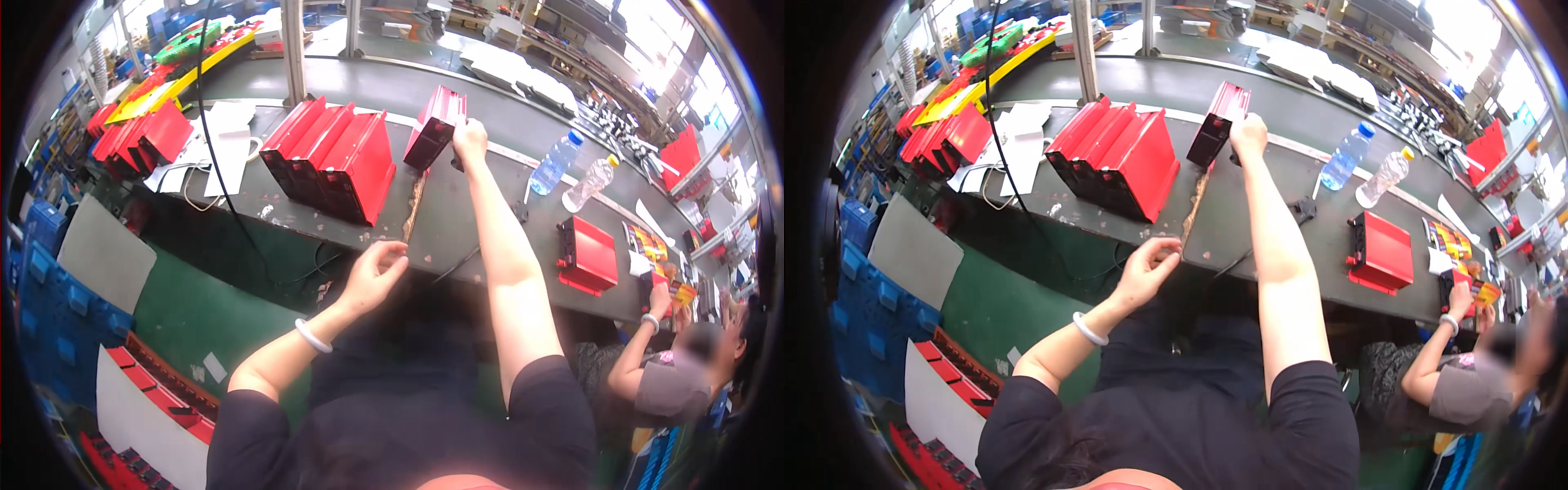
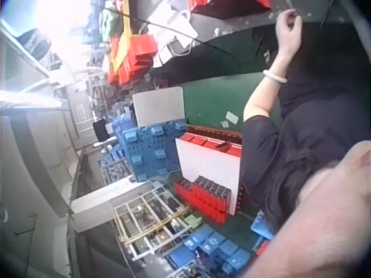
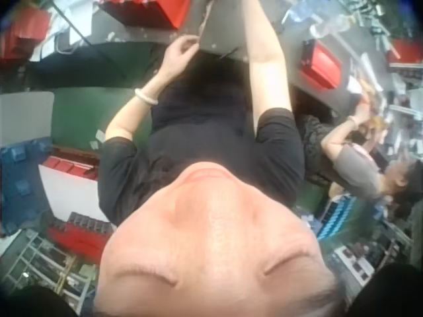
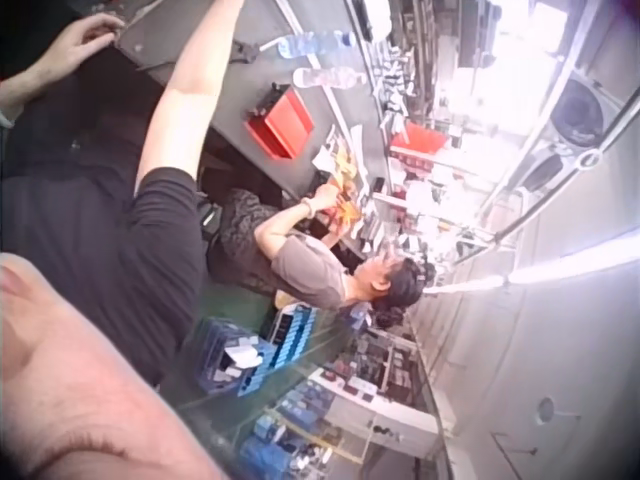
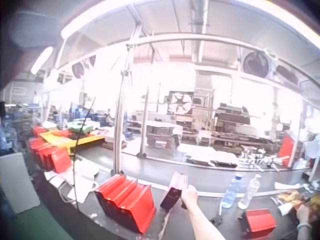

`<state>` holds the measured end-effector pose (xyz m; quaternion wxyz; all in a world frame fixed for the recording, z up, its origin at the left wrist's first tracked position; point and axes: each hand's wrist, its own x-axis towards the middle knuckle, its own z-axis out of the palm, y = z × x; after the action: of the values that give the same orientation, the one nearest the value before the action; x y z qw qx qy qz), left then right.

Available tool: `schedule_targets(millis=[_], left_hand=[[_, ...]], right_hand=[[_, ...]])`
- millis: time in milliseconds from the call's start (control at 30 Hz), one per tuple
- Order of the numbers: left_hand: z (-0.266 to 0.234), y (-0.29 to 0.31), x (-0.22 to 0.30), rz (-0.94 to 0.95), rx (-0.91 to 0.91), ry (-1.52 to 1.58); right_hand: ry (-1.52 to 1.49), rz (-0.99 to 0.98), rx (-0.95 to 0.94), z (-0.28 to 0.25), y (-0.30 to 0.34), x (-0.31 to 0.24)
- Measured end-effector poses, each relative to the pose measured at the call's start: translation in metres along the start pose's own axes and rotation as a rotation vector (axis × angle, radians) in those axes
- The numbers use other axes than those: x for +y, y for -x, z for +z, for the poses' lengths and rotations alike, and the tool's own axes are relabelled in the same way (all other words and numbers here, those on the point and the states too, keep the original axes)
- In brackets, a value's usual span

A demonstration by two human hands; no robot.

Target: Cleaning and inspecting red electronic power inverter housings with a cloth and an air nozzle.

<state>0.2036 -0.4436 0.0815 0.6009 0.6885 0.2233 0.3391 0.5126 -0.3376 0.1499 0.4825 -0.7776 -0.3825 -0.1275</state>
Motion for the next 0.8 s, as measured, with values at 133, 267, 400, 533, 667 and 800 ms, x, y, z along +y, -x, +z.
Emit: schedule_targets(millis=[133,267,400,533,667,800], left_hand=[[-0.011,0.004,0.020,0.074,0.018,0.089],[-0.014,-0.009,0.041,0.142,0.043,0.091],[-0.030,-0.017,0.045,0.191,0.087,0.011],[-0.035,-0.021,0.046,0.103,0.078,-0.008],[-0.048,-0.007,0.043,-0.168,-0.161,0.339],[-0.062,0.031,-0.008,-0.262,-0.143,0.932]], right_hand=[[-0.279,0.259,-0.018,-0.024,0.017,0.034],[-0.470,0.103,-0.042,-0.086,0.018,0.024],[-0.570,0.268,-0.352,-0.160,0.057,-0.041],[-0.624,0.384,-0.476,-0.210,0.096,-0.052],[-0.644,0.225,-0.657,-0.201,0.138,-0.073],[-0.454,0.221,-0.985,-0.195,0.152,-0.103]])
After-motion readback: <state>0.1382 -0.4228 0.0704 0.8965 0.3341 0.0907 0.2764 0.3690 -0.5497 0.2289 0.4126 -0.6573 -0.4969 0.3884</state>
